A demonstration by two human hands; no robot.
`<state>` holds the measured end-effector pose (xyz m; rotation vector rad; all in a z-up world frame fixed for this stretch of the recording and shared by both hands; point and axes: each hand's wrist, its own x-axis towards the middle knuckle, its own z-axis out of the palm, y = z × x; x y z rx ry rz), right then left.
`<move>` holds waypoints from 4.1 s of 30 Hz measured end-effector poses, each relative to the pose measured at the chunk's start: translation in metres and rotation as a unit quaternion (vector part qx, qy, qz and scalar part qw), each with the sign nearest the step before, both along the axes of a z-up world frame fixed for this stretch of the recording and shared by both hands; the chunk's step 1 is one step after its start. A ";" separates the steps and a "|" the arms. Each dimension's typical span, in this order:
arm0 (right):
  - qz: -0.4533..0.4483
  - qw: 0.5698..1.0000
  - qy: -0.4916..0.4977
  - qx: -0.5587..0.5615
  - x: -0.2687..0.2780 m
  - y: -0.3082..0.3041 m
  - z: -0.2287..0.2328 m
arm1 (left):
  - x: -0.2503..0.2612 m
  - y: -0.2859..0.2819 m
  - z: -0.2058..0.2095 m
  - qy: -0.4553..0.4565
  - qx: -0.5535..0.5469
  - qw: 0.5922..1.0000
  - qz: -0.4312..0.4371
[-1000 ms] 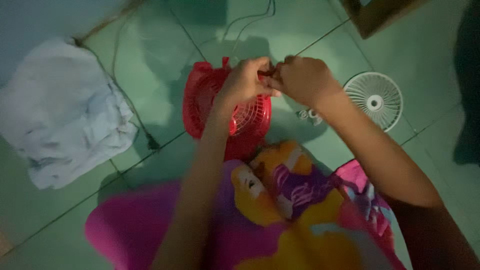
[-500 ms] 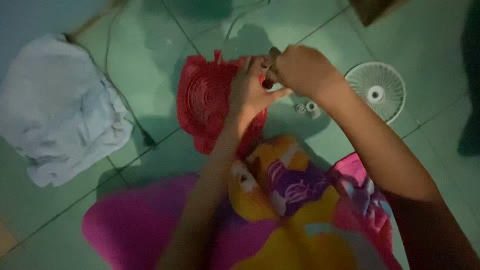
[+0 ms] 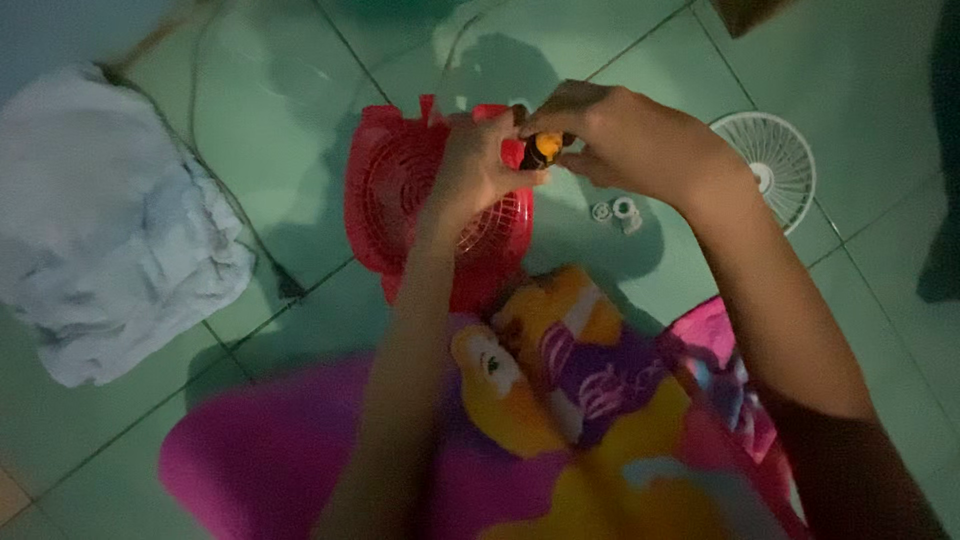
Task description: The person is repairing a small red electric fan. They manipulate the fan's power cord, then use a screwdriver to tighten screws on the fan's front grille.
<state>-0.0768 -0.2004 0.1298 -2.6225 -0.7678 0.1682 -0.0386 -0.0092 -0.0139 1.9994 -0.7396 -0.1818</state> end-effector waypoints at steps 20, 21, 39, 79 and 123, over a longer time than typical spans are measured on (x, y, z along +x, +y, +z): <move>-0.174 0.970 0.001 -0.172 0.005 0.026 -0.034 | -0.042 -0.029 0.008 -0.114 -0.021 0.968 0.220; -0.169 0.961 0.004 -0.220 0.004 0.027 -0.035 | -0.040 -0.027 0.009 -0.094 -0.035 0.974 0.203; 0.093 0.967 0.048 -0.233 0.024 0.008 -0.002 | -0.001 0.032 0.000 0.093 -0.016 0.992 -0.081; -0.432 0.804 -0.035 0.407 -0.054 -0.016 -0.110 | -0.032 0.053 -0.014 -0.077 0.164 0.924 0.337; -0.342 0.663 0.325 0.582 -0.066 -0.001 -0.220 | -0.010 0.054 0.028 -0.061 0.062 0.953 0.289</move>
